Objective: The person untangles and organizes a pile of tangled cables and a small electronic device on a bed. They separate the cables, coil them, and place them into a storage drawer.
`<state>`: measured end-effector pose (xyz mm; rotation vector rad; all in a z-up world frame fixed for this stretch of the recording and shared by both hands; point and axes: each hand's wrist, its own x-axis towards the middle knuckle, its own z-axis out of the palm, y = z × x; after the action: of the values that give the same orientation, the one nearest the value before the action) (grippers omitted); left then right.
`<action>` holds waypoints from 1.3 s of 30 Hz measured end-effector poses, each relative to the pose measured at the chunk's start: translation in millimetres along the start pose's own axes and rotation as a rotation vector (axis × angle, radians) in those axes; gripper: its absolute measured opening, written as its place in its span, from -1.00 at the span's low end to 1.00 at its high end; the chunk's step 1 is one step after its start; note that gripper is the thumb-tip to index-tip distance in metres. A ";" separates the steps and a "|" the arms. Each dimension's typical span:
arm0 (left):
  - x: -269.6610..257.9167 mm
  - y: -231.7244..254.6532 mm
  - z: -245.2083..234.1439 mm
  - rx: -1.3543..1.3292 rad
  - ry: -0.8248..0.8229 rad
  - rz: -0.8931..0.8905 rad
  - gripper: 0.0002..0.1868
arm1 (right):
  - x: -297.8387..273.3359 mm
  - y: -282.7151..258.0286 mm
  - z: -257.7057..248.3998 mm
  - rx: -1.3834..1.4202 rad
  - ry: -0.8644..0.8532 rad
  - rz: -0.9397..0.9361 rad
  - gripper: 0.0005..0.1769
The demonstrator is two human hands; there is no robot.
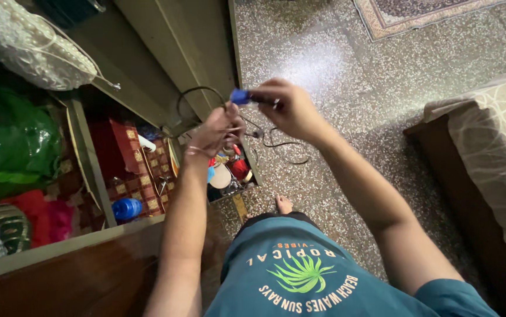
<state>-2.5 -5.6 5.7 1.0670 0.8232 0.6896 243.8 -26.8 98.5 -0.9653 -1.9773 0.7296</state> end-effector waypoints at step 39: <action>-0.7 -45.4 11.4 0.128 0.083 -0.107 -0.33 | 5.7 56.8 21.1 -0.103 -0.563 0.328 -0.47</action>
<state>11.0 -26.8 -33.7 1.1065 0.9993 0.6002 244.5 5.7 47.0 -1.2663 -2.3795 1.1941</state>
